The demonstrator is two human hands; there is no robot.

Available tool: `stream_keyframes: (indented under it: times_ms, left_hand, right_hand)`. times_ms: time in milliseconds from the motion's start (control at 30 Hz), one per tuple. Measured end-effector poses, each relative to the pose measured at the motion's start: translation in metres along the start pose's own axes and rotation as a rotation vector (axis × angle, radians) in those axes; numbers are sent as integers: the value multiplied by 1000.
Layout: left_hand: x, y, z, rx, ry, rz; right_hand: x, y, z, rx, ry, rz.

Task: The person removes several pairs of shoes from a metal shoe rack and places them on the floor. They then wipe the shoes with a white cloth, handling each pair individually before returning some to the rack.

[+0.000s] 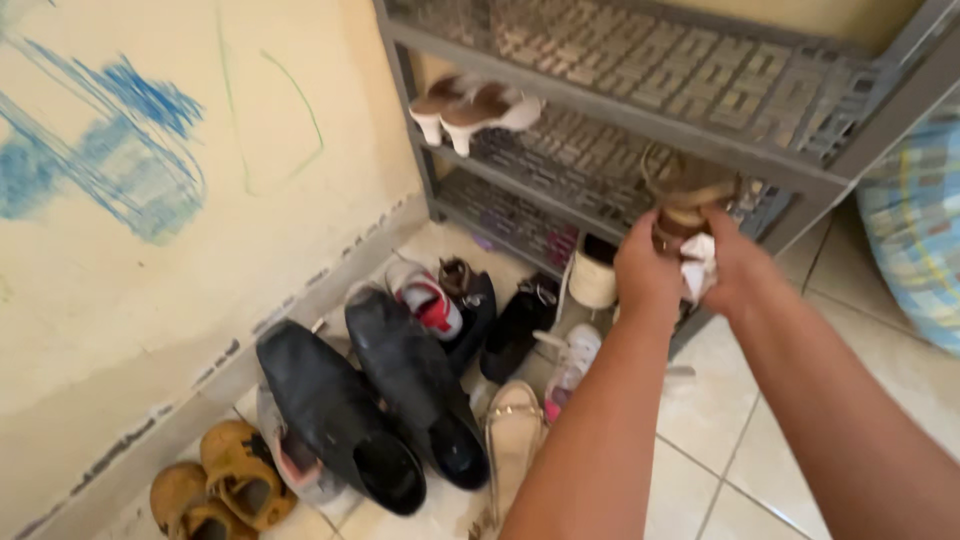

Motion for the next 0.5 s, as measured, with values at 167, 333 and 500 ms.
stream_keyframes:
  times_ms: [167, 333, 500]
  left_hand:
    - [-1, 19, 13, -193, -25, 29]
    - [-11, 22, 16, -114, -176, 108]
    - [-14, 11, 8, 20, -25, 50]
  right_hand:
    - [-3, -1, -1, 44, -50, -99]
    - [-23, -9, -9, -61, -52, -252]
    - [-33, -12, -18, -72, -164, -184]
Point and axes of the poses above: each hand's wrist, its own x-axis towards the middle knuckle, its own y-axis out of the palm, z = x × y, the point moved 3 cm from there along x, towards the middle knuckle, and after that the axes turned 12 degrees about x, right-handed, at the moved point
